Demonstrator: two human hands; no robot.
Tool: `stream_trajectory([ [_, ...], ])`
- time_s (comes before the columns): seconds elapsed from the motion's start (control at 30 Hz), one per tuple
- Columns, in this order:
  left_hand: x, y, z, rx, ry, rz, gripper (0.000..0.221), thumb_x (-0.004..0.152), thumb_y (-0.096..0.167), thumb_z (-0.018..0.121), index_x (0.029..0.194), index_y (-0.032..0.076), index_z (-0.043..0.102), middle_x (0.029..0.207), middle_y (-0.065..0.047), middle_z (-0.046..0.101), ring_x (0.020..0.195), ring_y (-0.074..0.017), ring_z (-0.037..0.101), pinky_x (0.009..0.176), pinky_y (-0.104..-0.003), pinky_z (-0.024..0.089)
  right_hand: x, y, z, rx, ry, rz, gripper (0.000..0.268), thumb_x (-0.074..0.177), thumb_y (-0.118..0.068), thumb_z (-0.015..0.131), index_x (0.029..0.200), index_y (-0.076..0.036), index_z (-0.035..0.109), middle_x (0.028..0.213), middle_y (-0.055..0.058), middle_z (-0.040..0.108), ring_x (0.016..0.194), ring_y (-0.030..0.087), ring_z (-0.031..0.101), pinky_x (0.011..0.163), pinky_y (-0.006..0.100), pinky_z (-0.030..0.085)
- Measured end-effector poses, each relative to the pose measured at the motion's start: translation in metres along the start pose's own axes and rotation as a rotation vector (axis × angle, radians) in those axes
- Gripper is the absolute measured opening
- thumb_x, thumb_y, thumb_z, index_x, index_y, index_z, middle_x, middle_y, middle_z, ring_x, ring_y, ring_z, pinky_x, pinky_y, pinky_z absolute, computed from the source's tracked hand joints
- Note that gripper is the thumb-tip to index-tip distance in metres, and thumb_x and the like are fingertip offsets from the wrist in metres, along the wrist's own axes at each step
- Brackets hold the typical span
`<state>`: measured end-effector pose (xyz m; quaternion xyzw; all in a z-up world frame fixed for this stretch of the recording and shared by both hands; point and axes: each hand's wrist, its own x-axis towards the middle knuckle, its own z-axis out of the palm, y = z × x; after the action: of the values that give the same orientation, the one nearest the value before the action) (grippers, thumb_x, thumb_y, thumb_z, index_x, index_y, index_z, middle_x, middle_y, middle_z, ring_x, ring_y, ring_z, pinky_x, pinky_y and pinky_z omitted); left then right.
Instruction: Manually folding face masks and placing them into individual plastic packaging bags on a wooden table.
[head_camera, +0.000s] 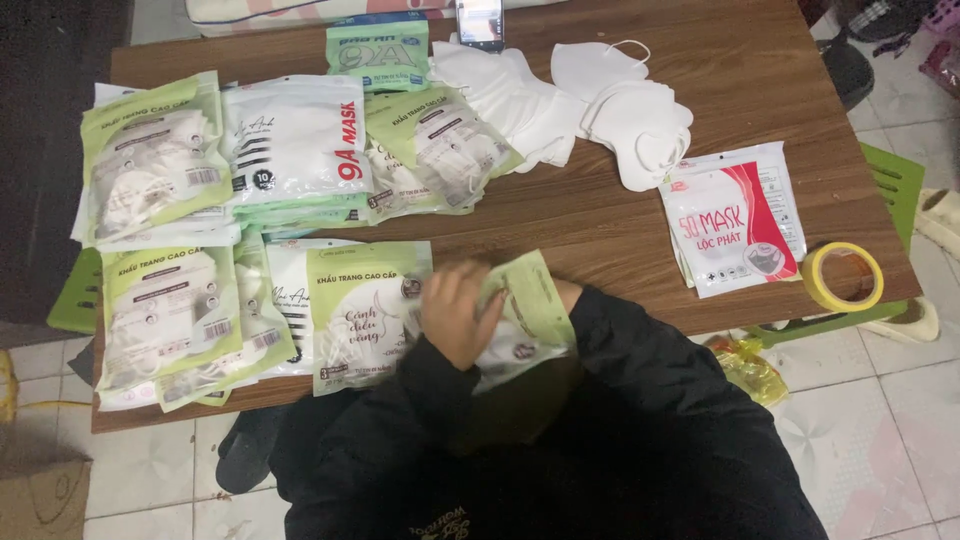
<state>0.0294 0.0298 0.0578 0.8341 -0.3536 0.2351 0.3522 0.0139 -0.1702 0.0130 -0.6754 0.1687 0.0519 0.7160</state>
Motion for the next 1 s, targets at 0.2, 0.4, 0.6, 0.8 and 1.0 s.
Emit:
stream_trajectory([
  [0.2,-0.019,-0.031,0.002,-0.191,-0.431,-0.290,0.041,0.097,0.047,0.064,0.089,0.007,0.067,0.058,-0.012,0.063,0.056,-0.0330,0.066,0.058,-0.034,0.050,0.007,-0.002,-0.005,0.036,-0.003,-0.004,0.027,0.089,-0.016,0.080,0.114,-0.006,0.073,0.092,0.012,0.075,0.082,0.024,0.074,0.073,0.038,0.060],
  [0.4,-0.016,-0.048,0.007,-0.291,-0.314,-0.524,0.034,0.095,0.041,0.072,0.084,0.009,0.067,0.059,-0.012,0.065,0.057,-0.0276,0.067,0.055,-0.034,0.050,0.025,0.005,-0.014,0.060,-0.024,-0.003,0.025,0.087,-0.016,0.084,0.108,-0.006,0.076,0.083,0.011,0.076,0.073,0.022,0.076,0.065,0.035,0.062],
  [0.6,-0.001,-0.062,-0.026,-0.286,-0.055,-0.688,0.034,0.098,0.044,0.069,0.094,0.011,0.074,0.071,-0.014,0.072,0.071,-0.0280,0.073,0.060,-0.038,0.056,0.031,0.030,-0.014,0.313,-0.021,0.142,0.049,0.092,-0.024,0.078,0.134,-0.006,0.060,0.114,0.013,0.072,0.097,0.030,0.074,0.075,0.051,0.066],
  [0.8,0.004,-0.064,-0.026,0.117,0.358,-0.193,0.053,0.091,0.029,0.075,0.131,-0.004,0.061,0.116,-0.027,0.064,0.113,-0.0425,0.062,0.102,-0.052,0.047,0.004,-0.001,0.040,0.388,-0.126,0.143,0.041,0.084,-0.004,0.080,0.123,-0.007,0.067,0.110,0.013,0.074,0.091,0.033,0.076,0.072,0.057,0.064],
  [1.0,0.006,-0.004,-0.022,-0.185,0.402,0.018,0.033,0.096,0.022,0.067,0.124,0.005,0.067,0.115,-0.016,0.066,0.112,-0.0364,0.064,0.103,-0.054,0.050,0.020,0.046,0.052,0.348,-0.120,0.308,0.053,0.086,-0.011,0.082,0.135,-0.011,0.061,0.119,0.012,0.072,0.099,0.031,0.074,0.081,0.055,0.062],
])
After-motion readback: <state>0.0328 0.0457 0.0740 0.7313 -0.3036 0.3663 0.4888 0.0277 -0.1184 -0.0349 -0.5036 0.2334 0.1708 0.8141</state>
